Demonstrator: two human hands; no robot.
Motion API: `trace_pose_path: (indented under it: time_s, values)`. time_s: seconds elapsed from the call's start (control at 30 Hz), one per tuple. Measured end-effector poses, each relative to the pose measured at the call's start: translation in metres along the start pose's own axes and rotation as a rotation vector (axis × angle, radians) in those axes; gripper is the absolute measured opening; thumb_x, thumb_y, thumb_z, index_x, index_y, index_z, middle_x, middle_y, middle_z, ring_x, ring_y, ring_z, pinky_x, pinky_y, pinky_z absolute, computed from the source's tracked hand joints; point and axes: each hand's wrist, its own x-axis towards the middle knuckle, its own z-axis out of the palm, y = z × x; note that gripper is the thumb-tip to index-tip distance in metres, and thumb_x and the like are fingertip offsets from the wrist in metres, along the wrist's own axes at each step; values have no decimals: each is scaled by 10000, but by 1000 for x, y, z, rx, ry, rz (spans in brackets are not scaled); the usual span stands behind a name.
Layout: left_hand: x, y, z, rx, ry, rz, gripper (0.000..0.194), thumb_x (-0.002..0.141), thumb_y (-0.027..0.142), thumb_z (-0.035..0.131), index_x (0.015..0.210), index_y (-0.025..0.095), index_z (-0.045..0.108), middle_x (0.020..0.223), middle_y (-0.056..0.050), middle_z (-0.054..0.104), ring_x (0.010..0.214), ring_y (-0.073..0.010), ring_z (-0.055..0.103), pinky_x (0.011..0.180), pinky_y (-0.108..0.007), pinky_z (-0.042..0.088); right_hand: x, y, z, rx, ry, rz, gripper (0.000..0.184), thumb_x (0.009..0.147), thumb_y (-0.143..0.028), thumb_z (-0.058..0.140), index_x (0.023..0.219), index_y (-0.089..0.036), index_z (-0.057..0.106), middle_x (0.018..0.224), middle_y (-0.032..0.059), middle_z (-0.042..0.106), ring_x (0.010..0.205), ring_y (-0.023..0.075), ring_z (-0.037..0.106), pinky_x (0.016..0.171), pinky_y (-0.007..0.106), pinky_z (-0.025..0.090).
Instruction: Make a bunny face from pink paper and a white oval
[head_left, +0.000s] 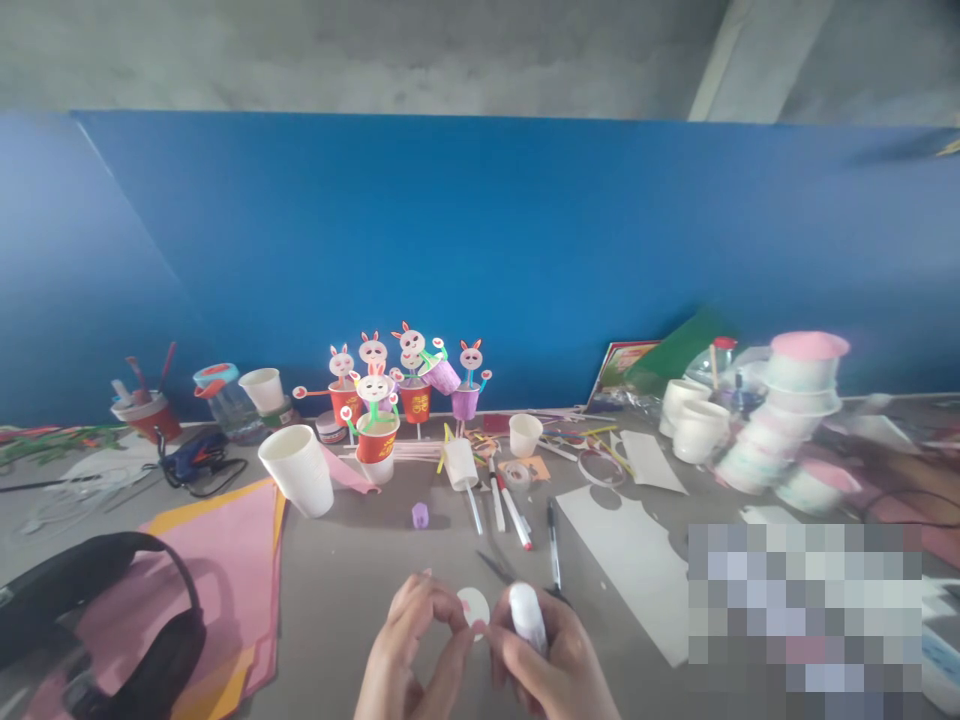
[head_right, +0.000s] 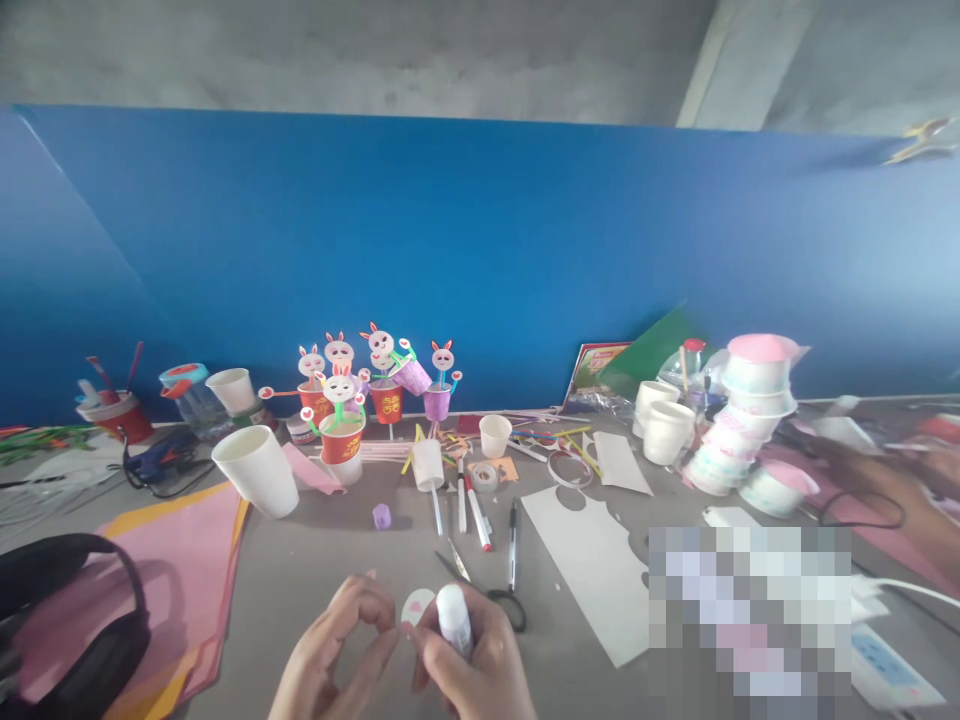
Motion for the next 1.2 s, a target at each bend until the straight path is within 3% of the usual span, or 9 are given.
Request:
trace_pose_path:
  time_s: [0.1, 0.27, 0.33, 0.47, 0.63, 0.8, 0.97, 1.2]
  values:
    - [-1, 0, -4, 9, -37, -9, 156, 925, 247, 532, 770, 239, 515, 761, 45, 603, 736, -143, 600, 1047, -361, 365, 4, 5, 0, 30, -2, 31, 313, 705, -442, 716, 639, -189, 545, 456, -38, 542, 355, 48, 332, 369, 184, 229]
    - [4, -10, -19, 134, -137, 14, 70, 942, 233, 496, 959, 246, 562, 943, -27, 672, 904, -182, 652, 839, -300, 520, 15, 23, -9, 29, -11, 33, 340, 729, -481, 696, 651, -191, 537, 466, -37, 556, 351, 49, 346, 352, 175, 253]
    - [8, -18, -24, 282, -267, 107, 151, 901, 161, 506, 1006, 240, 579, 1053, -60, 701, 1012, -215, 662, 912, -378, 529, 19, 30, -16, -29, 3, 41, 332, 765, -482, 674, 676, -187, 549, 487, -30, 584, 360, 55, 371, 349, 168, 276]
    - [14, -31, -26, 562, -602, 307, 437, 742, 66, 550, 1148, 219, 607, 1297, -110, 669, 1232, -307, 598, 1063, -593, 429, 27, 37, -25, -108, -22, 46, 327, 779, -489, 646, 712, -182, 555, 504, -28, 615, 352, 53, 374, 342, 158, 282]
    - [12, -46, -21, 714, -841, 316, 613, 704, 135, 647, 1297, 262, 557, 1459, -124, 544, 1340, -347, 500, 1079, -616, 413, 36, 44, -22, -202, -34, 48, 271, 787, -443, 596, 724, -183, 549, 516, -25, 623, 353, 56, 377, 354, 157, 291]
    - [1, -58, -17, 818, -794, 300, 615, 755, 198, 686, 1344, 297, 541, 1391, -141, 604, 1272, -363, 563, 1048, -619, 445, 42, 48, -19, -344, -15, 53, 236, 813, -426, 543, 737, -204, 516, 542, -24, 630, 358, 72, 406, 355, 168, 294]
    - [-7, -54, -15, 786, -740, 221, 664, 749, 168, 689, 1375, 309, 521, 1400, -124, 596, 1264, -361, 561, 1059, -617, 440, 51, 44, -19, -499, -14, -3, 164, 814, -340, 574, 718, -210, 547, 561, -38, 656, 430, 101, 548, 456, 179, 391]
    - [-13, -53, -13, 706, -727, 109, 654, 781, 136, 628, 1401, 297, 494, 1447, -93, 555, 1304, -337, 518, 1099, -613, 393, 59, 35, -13, -743, 6, 42, 100, 809, -308, 592, 777, -215, 604, 518, -34, 642, 441, 142, 609, 430, 193, 354]
